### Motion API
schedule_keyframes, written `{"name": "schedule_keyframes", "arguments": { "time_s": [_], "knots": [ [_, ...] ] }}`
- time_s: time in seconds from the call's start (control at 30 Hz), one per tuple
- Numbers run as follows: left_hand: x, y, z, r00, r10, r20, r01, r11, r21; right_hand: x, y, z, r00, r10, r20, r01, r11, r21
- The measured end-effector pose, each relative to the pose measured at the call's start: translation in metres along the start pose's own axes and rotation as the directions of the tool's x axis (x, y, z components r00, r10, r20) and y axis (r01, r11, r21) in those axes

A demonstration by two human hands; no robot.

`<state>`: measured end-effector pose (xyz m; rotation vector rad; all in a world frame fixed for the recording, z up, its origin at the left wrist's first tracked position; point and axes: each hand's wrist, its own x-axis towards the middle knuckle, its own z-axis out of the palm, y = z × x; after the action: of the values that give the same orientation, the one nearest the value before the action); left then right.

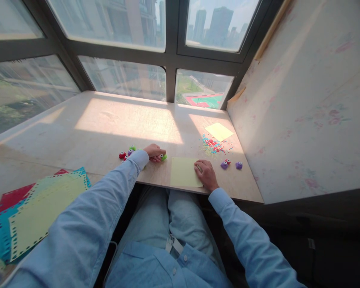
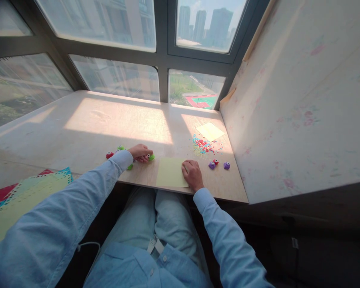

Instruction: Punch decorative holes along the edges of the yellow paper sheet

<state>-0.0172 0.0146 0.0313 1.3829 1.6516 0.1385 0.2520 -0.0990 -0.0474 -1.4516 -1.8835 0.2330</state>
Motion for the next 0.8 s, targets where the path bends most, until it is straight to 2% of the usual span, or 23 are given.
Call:
{"name": "schedule_keyframes", "arguments": {
  "time_s": [0.2, 0.4, 0.63, 0.7, 0.8],
  "knots": [
    [-0.005, -0.001, -0.007, 0.997, 0.060, -0.049, -0.049, 0.981, 0.188, 0.000, 0.002, 0.001, 1.000, -0.009, 0.001, 0.009, 1.000, -0.006],
    [-0.009, 0.008, -0.009, 0.990, 0.124, -0.066, -0.086, 0.907, 0.412, 0.000, 0.002, 0.001, 1.000, -0.007, -0.004, 0.007, 1.000, -0.001],
    [-0.015, 0.017, -0.013, 0.938, 0.236, -0.252, -0.021, 0.768, 0.640, -0.001, 0.002, 0.001, 1.000, -0.009, -0.011, 0.009, 1.000, 0.008],
    [-0.016, 0.016, -0.013, 0.931, 0.265, -0.252, -0.028, 0.739, 0.673, -0.001, 0.002, 0.002, 1.000, -0.007, -0.014, 0.007, 1.000, 0.011],
    [-0.015, 0.014, -0.009, 0.932, 0.316, -0.177, -0.103, 0.701, 0.706, -0.001, 0.002, 0.002, 1.000, -0.004, -0.016, 0.004, 1.000, 0.016]
  ]
}}
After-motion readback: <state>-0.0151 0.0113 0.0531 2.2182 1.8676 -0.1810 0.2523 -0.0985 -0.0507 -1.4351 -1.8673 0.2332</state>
